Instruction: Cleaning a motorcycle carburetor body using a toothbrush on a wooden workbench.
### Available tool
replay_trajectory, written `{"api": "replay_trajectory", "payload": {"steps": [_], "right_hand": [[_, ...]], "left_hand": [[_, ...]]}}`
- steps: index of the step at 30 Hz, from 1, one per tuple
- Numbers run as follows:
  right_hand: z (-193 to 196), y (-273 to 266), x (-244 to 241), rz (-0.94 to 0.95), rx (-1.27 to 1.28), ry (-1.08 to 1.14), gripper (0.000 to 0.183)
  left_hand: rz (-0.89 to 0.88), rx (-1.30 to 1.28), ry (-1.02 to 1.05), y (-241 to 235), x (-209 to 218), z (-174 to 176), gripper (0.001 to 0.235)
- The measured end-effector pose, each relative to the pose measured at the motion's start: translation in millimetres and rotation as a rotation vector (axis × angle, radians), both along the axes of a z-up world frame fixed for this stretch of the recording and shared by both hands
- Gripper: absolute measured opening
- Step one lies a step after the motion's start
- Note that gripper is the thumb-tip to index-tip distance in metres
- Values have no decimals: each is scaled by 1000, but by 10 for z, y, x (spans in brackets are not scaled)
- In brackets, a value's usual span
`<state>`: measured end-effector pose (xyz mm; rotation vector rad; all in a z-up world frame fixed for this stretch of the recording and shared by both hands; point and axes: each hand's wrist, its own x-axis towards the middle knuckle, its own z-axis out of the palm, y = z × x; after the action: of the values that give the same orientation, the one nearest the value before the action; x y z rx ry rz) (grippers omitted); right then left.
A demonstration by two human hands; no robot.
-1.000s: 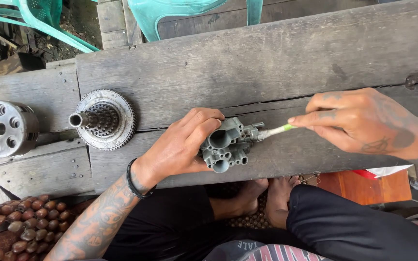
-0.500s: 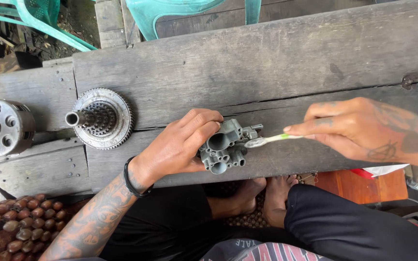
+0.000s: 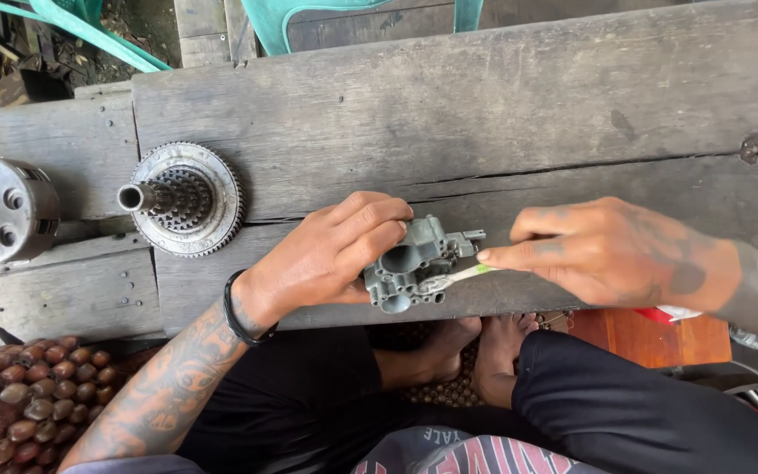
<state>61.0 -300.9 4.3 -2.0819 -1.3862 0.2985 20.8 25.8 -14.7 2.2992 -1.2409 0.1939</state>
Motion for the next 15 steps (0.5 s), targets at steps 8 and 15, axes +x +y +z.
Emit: {"api": "replay_trajectory", "payload": {"steps": [8,15], "right_hand": [[69,-39,141,32,-47,-181,50],[89,-9,34,-15,-81,-352,46]], "left_hand": [[-2,-20,-8,-15,-9,1,50],[-21,-20,-52,-26,7,-11,52]]}}
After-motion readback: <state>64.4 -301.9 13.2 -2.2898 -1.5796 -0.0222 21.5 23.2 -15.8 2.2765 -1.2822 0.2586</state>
